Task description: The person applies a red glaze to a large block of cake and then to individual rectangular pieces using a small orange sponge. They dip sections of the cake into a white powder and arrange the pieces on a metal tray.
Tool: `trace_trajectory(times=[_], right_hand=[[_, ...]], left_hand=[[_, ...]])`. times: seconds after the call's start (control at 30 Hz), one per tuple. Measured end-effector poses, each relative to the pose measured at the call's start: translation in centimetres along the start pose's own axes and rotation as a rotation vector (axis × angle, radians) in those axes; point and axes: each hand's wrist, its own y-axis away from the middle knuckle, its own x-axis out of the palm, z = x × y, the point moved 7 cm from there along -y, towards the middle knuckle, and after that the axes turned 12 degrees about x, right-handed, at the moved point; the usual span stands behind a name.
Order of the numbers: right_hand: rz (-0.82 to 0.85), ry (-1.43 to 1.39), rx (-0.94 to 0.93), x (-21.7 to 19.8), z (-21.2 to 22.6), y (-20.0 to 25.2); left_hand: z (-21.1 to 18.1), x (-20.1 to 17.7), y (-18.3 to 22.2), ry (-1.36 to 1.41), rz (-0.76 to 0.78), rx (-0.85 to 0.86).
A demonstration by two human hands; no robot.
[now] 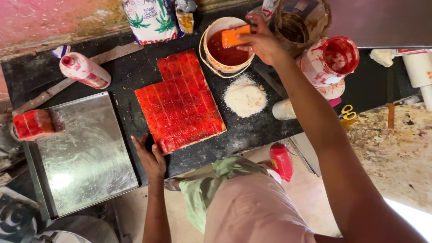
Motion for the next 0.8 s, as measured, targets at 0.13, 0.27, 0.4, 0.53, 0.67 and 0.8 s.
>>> trace_trajectory(times=[0.13, 0.27, 0.4, 0.53, 0.67, 0.8], right_hand=[[0.081, -0.378, 0.048, -1.0, -0.7, 1.7], [0.106, -0.411, 0.034, 0.0, -0.4, 1.9], [0.181, -0.23, 0.003, 1.7, 1.4, 2.8], [0.087, 0.013, -0.082, 3.1, 3.1, 3.0], [0.073, 0.374, -0.281, 4.9, 3.6, 2.5], [-0.316, 1.056, -0.736, 6.1, 4.2, 1.0]], left_hand=[[-6.0, 1.4, -5.2, 0.047, -0.114, 0.148], [-11.2, 10.5, -16.0, 0.671, -0.018, 0.079], [-12.6, 21.5, -23.9, 1.078, 0.214, -0.503], [-13.1, 25.0, -26.2, 1.003, 0.199, -0.419], [-12.5, 26.7, -25.9, 0.979, 0.086, -0.406], [-12.9, 25.8, -25.2, 0.979, 0.055, -0.445]])
